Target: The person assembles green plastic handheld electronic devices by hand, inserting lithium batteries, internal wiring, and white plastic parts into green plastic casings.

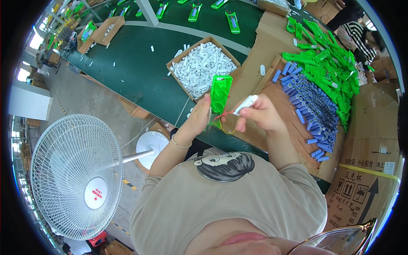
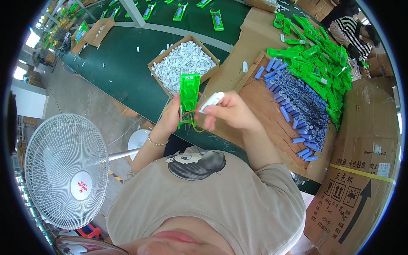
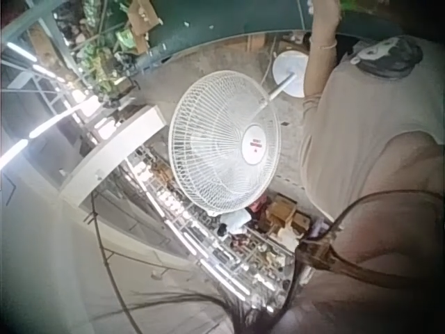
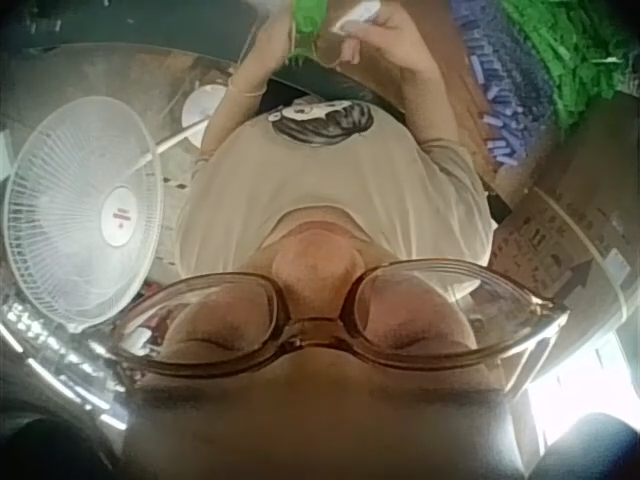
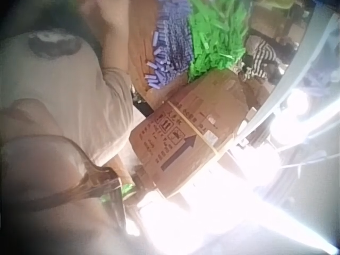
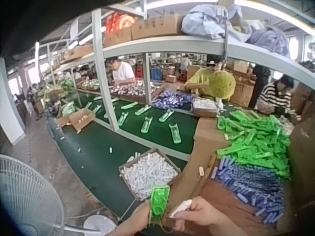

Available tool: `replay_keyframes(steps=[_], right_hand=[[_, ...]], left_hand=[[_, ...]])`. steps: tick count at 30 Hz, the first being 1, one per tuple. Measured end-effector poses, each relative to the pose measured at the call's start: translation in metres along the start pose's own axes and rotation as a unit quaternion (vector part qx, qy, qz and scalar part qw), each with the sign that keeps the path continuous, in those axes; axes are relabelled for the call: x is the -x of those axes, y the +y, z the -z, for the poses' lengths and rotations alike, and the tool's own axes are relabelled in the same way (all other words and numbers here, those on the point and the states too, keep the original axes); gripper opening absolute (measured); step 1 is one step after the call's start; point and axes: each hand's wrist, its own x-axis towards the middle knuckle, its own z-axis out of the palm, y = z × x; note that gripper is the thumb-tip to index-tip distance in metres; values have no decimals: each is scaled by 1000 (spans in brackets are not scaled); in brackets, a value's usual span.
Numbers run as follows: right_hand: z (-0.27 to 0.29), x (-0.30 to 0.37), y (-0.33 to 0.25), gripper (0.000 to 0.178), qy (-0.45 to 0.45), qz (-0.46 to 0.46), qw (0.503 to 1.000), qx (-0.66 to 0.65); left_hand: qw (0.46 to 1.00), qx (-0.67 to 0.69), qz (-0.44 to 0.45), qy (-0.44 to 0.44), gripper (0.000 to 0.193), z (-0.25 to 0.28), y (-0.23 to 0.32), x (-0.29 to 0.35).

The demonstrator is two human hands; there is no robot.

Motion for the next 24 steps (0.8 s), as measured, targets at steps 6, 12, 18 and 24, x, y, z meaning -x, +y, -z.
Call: replay_keyframes(steps=[6,12,18,24], right_hand=[[0,-7,6,25,54,-124,987,85],[4,-7,3,28,194,-120,973,47],[1,-15,9,29,310,-107,913,243],[7,-20,26,23,371,41,865,336]], left_hand=[[983,-154,-103,11,50,-7,-13,-1],[994,-102,-37,-26,50,6,-23,3],[969,189,160,7,48,-18,-39,4],[805,542,239,-36,49,-20,-46,2]])
